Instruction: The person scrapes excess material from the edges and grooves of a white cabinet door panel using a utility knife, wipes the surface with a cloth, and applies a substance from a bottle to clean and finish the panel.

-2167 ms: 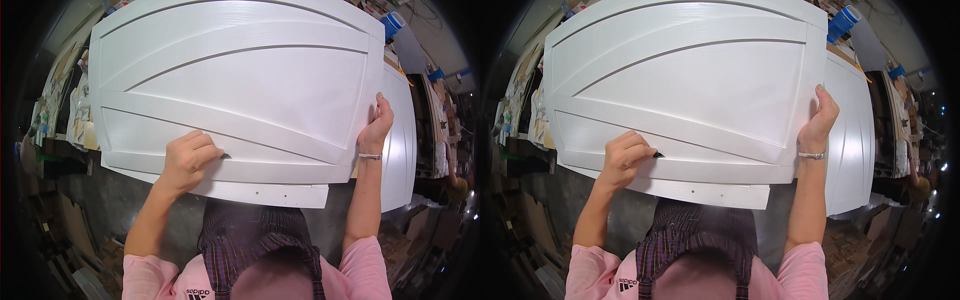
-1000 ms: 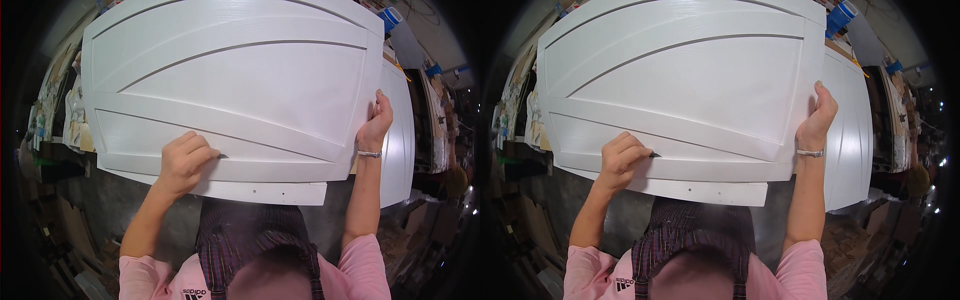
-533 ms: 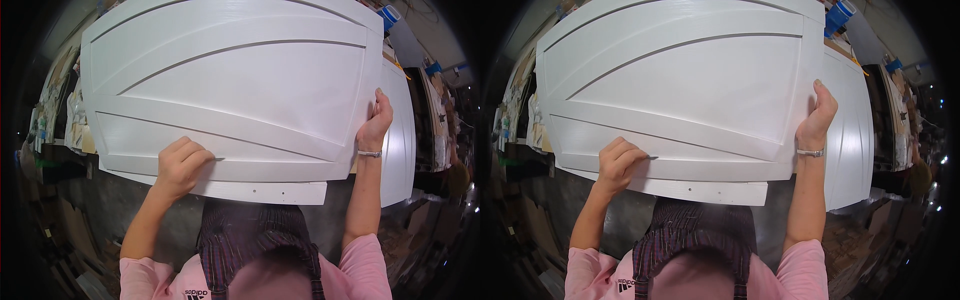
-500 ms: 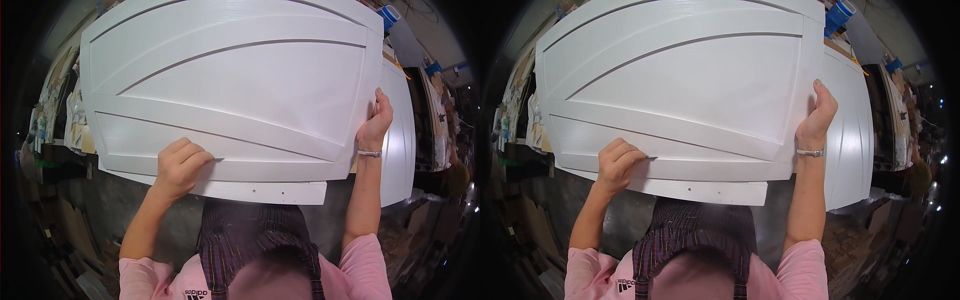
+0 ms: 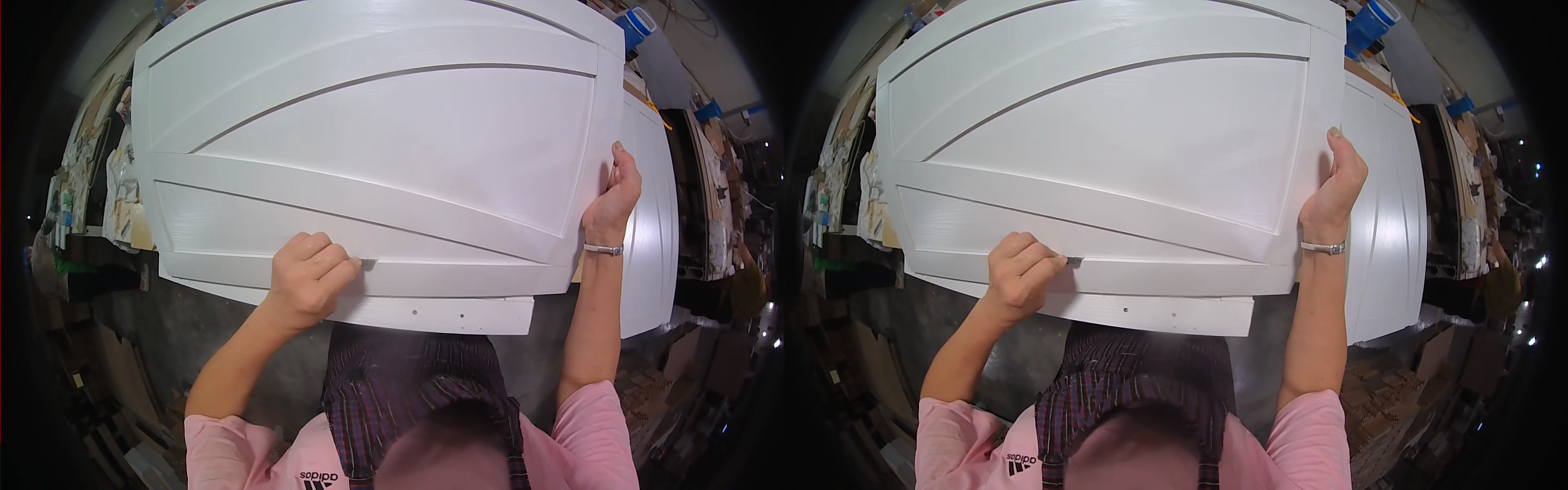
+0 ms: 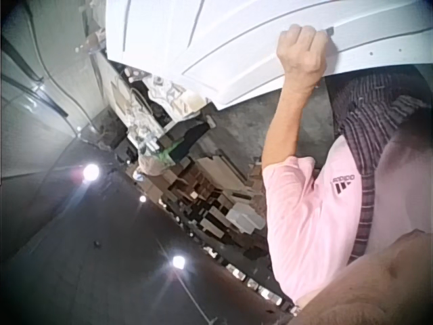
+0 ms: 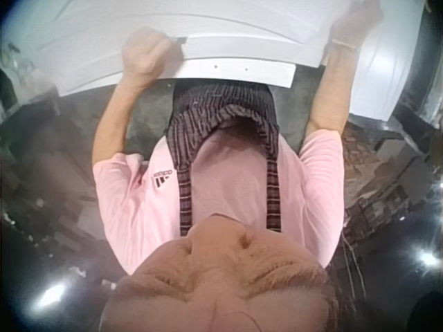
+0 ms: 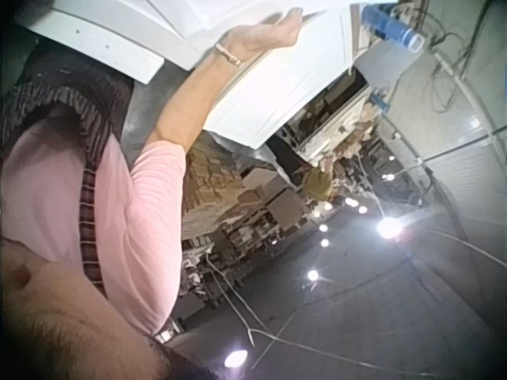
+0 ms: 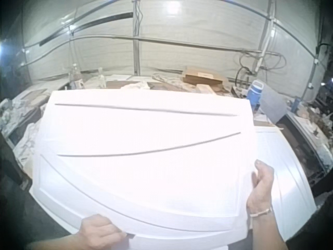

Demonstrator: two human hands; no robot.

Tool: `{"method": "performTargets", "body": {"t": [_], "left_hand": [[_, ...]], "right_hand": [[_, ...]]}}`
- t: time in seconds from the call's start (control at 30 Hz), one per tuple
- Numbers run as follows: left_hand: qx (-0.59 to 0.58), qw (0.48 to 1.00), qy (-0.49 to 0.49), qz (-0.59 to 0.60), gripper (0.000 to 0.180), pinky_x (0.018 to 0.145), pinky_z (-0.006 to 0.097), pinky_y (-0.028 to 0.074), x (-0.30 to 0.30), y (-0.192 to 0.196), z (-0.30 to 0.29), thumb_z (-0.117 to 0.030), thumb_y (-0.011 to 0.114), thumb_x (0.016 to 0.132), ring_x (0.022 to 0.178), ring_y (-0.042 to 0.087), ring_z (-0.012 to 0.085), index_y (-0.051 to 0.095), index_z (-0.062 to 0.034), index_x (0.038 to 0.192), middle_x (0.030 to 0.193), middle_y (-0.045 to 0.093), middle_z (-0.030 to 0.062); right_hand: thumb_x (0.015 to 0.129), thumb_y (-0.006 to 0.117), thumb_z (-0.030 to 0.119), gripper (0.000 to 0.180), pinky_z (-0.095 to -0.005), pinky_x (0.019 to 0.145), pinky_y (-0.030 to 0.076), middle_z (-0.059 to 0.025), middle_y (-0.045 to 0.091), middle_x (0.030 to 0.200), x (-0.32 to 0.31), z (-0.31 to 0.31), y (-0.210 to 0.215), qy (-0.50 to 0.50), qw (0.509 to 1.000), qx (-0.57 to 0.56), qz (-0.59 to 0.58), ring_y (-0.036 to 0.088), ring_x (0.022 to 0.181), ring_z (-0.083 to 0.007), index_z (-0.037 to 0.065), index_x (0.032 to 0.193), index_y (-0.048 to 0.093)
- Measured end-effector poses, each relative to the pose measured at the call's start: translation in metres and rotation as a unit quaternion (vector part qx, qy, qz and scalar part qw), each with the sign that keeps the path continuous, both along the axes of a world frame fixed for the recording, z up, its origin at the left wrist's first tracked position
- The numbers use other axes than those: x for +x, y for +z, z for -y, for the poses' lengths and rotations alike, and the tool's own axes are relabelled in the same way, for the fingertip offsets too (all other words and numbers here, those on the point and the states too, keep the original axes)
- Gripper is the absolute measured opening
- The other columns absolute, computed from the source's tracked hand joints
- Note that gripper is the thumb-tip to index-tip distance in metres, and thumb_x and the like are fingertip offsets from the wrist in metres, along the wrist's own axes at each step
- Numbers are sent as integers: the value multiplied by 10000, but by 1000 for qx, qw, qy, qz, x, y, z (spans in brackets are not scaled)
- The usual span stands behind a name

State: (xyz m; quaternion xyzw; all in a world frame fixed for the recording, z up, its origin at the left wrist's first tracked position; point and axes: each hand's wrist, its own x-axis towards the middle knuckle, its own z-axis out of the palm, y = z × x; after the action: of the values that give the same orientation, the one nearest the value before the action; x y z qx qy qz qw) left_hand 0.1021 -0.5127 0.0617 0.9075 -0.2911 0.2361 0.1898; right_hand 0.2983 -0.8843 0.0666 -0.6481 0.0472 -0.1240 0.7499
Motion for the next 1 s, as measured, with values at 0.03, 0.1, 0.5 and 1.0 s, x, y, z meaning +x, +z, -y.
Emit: {"method": "performTargets", "body": {"t": [0.03,0.1,0.5,1.0], "left_hand": [[0,1000,7,12,205,534,325,396,-1,-3,1,-76,665,606,643,533,193,675,-44,808,717,569,29],[1,1000,14,24,213,535,326,394,-3,-8,4,-75,669,600,646,529,194,677,-39,809,725,568,30],[2,997,47,53,209,546,333,420,-6,-5,11,-20,676,623,642,560,213,691,7,830,766,650,77],[-83,989,0,-119,187,563,349,453,10,-9,-20,-2,687,663,677,527,235,654,-50,841,755,565,50]], "right_hand": [[939,539,279,349,-318,921,486,-125,682,1057,0,-1,0,6,1000,4,-3,643,999,-202,-25,1086,627],[939,540,280,352,-318,920,488,-124,680,1054,-2,-9,5,2,1000,8,-8,642,998,-202,-27,1087,626],[899,604,260,321,-317,892,504,-106,655,1028,4,-18,-6,-17,998,-24,-58,624,973,-199,-24,1043,645],[856,676,208,239,-297,852,458,-55,614,897,14,-29,-36,-40,982,-36,-182,558,863,-170,-30,875,683]]}}
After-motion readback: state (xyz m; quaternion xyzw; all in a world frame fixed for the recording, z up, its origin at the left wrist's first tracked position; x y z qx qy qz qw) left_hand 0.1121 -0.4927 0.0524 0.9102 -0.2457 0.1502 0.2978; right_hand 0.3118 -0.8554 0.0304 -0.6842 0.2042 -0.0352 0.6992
